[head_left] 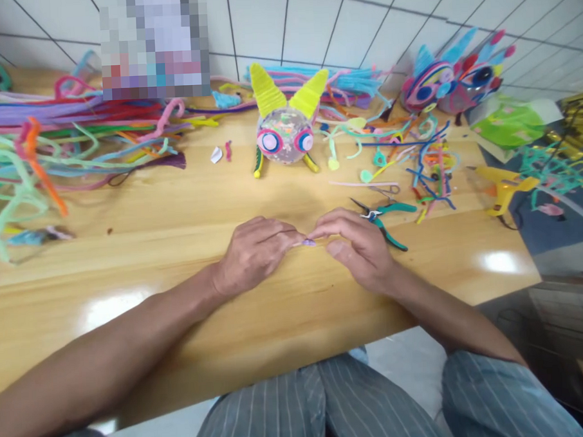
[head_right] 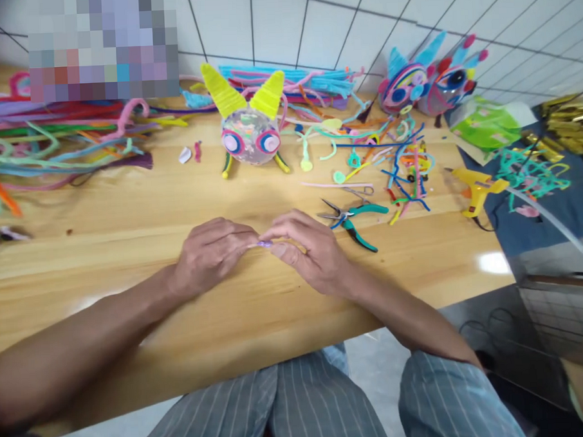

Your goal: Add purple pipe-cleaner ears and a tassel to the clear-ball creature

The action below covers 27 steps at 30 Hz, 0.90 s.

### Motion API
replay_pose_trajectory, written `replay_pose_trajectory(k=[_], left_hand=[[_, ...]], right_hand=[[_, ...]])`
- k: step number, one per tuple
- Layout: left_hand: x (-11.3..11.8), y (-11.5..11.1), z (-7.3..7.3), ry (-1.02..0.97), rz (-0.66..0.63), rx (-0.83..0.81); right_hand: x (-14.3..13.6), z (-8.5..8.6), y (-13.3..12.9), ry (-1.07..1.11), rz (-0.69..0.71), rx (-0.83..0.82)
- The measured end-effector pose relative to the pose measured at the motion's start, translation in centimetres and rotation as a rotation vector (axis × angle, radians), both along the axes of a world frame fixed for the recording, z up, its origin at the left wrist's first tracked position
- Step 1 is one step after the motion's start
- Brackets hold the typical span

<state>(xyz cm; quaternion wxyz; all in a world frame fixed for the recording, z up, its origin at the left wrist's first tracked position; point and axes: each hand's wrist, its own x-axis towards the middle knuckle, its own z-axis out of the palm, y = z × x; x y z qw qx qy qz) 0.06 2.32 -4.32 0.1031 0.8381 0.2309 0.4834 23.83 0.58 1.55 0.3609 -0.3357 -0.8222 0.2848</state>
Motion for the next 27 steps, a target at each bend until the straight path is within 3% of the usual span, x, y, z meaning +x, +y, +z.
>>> replay_pose_trajectory(k=[5,27], left_hand=[[0.3,0.1,-0.2,-0.009,0.008,-0.034],[0.5,0.2,-0.6,0.042,0.01,-0.046]], right_hand=[[0.4,-0.9,0.1,0.028,0.005,-0.076],[0.5,-1.6,0.1,0.094,-0.013,-0.176]])
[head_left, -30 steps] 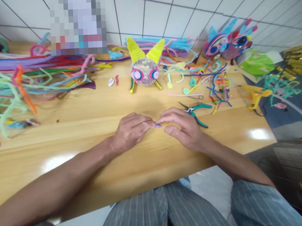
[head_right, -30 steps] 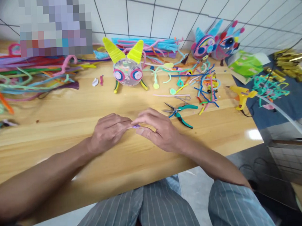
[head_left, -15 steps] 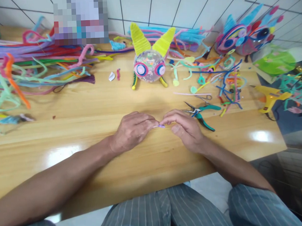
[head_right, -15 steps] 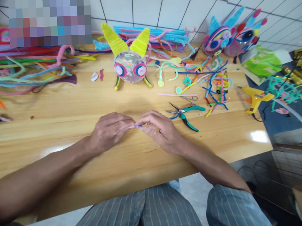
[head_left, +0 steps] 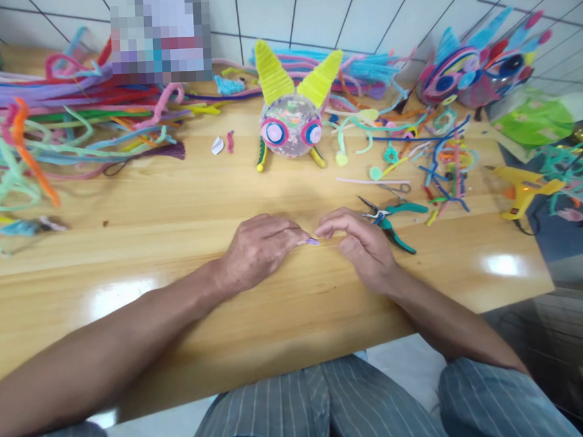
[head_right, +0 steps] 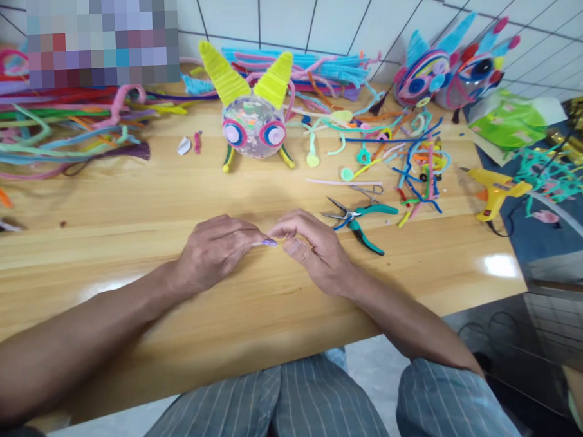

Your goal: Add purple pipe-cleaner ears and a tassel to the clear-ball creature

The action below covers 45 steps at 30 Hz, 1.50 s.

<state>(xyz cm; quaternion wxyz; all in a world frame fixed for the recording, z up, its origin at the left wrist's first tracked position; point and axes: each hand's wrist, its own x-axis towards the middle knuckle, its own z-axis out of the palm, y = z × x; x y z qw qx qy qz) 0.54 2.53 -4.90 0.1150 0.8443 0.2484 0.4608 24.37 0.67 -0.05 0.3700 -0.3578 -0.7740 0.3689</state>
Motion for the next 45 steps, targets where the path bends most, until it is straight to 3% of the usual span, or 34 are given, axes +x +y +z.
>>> replay_pose_trajectory(k=[6,12,19,25,45], left_hand=[[0.0,0.0,0.2,0.007,0.01,0.005],[0.0,0.2,0.1,0.02,0.014,-0.026],[-0.1,0.3,-0.4,0.06,-0.001,-0.156],[0.0,0.1,-0.2,0.098,-0.034,-0.219],[0.1,-0.1,-0.6,0.185,-0.029,-0.221]], right_hand=[[0.0,-0.4,0.0,-0.051,0.035,0.02],[0.2,-0.9,0.0,0.016,-0.082,-0.042],[-0.1,-1.6,0.6,-0.154,-0.078,0.222],[-0.5,-2.0,0.7,-0.203,-0.057,0.301],[-1.3,-2.3,0.6,-0.219,-0.048,0.258]])
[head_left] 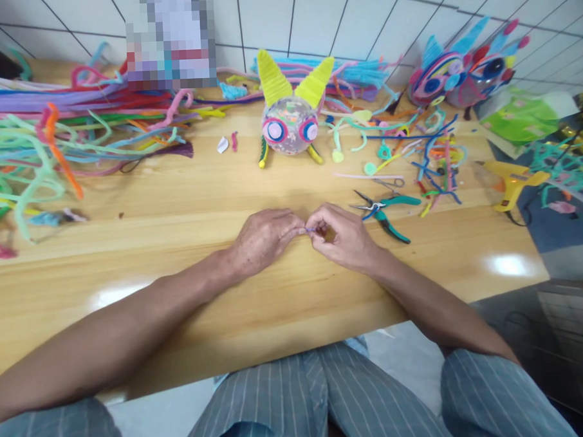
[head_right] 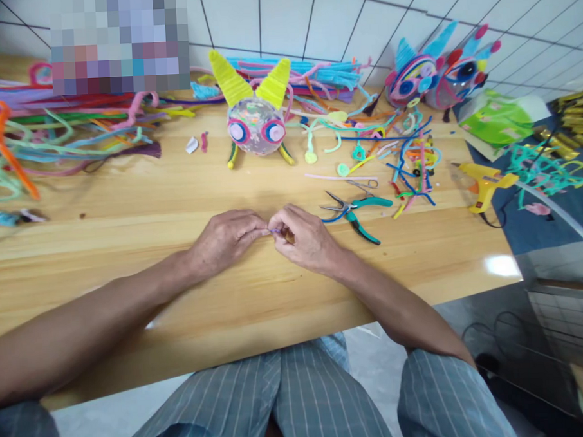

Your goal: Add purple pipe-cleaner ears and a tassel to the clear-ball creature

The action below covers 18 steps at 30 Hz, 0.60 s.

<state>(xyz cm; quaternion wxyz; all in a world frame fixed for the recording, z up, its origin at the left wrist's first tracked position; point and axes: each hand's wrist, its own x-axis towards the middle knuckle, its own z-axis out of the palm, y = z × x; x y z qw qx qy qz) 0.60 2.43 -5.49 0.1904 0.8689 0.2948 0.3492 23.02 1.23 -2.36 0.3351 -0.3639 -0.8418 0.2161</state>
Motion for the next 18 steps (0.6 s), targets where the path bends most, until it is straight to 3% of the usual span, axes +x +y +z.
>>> replay_pose_trajectory(k=[5,12,18], left_hand=[[0.2,0.0,0.4,-0.098,0.006,-0.076],[0.5,0.0,0.9,-0.294,0.046,-0.273],[0.8,-0.7,1.4,-0.357,0.038,-0.263]], right_hand=[[0.0,-0.1,0.0,0.085,-0.072,-0.165],[-0.5,0.4,0.0,0.474,-0.158,-0.642],[-0.9,0.8,0.0,0.551,-0.12,-0.732]])
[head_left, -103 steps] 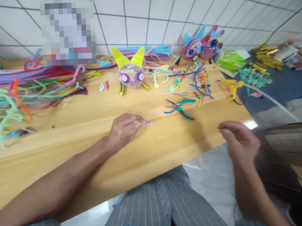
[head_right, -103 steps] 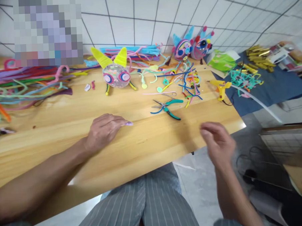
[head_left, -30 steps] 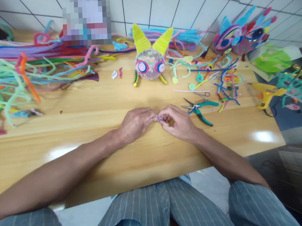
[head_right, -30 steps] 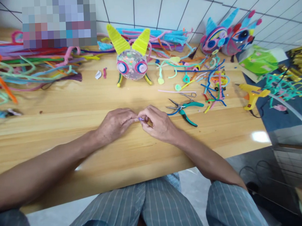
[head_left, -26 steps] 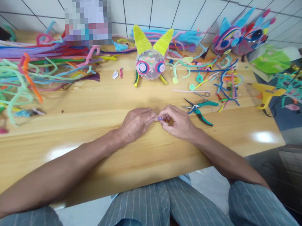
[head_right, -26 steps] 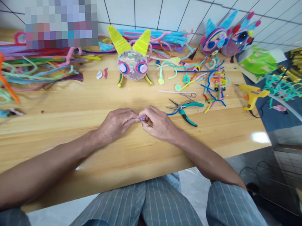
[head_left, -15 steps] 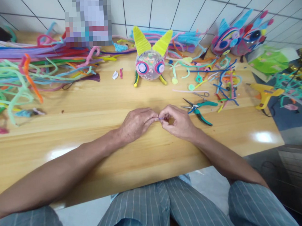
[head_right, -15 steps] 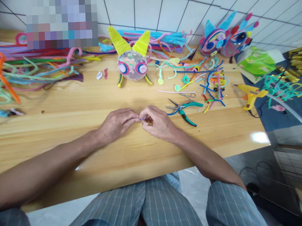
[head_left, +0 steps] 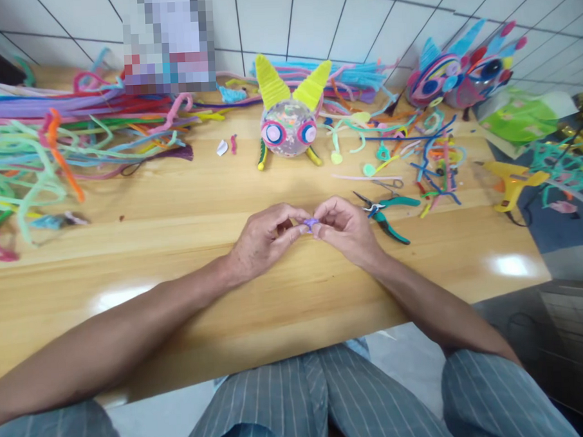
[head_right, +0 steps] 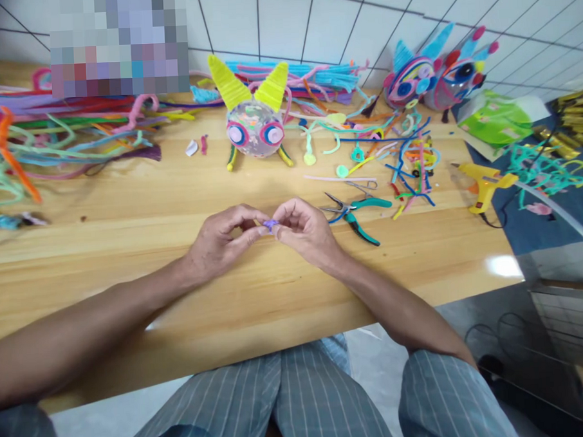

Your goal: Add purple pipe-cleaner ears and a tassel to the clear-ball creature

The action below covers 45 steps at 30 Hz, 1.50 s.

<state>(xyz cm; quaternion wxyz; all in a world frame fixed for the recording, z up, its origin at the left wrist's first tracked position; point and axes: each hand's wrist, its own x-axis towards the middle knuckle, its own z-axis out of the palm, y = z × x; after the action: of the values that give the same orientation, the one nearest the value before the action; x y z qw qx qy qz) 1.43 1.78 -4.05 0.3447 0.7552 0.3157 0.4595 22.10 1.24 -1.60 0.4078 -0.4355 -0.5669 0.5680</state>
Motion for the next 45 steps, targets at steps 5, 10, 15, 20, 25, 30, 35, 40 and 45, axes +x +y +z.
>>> replay_pose_trajectory(k=[5,10,15,20,25,30,35,40,45], left_hand=[[0.1,-0.3,0.2,-0.019,0.015,0.038],[0.1,-0.4,0.1,-0.028,0.02,-0.02],[0.2,-0.5,0.0,-0.05,0.016,-0.14],[0.3,-0.7,0.0,-0.124,-0.005,-0.257],[0.5,-0.6,0.3,-0.225,0.002,-0.394],[0.6,-0.4,0.5,-0.304,0.016,-0.487],[0.6,-0.3,0.4,-0.327,0.028,-0.536],[0.6,-0.2,0.5,-0.368,0.029,-0.564],[0.7,0.0,0.4,-0.412,0.062,-0.599]], right_hand=[[-0.1,-0.3,-0.1,0.014,-0.001,-0.017],[-0.1,-0.4,-0.2,0.021,0.016,0.008],[-0.1,-0.7,-0.2,0.016,0.027,0.005],[-0.1,-1.2,-0.4,0.01,0.037,0.021],[-0.1,-1.3,-0.6,0.0,0.023,0.089],[-0.1,-1.5,-0.8,-0.021,-0.005,0.163],[0.1,-1.5,-0.7,-0.065,-0.002,0.224],[0.3,-1.5,-0.7,-0.047,-0.014,0.193],[0.5,-1.5,-0.8,-0.068,-0.021,0.161]])
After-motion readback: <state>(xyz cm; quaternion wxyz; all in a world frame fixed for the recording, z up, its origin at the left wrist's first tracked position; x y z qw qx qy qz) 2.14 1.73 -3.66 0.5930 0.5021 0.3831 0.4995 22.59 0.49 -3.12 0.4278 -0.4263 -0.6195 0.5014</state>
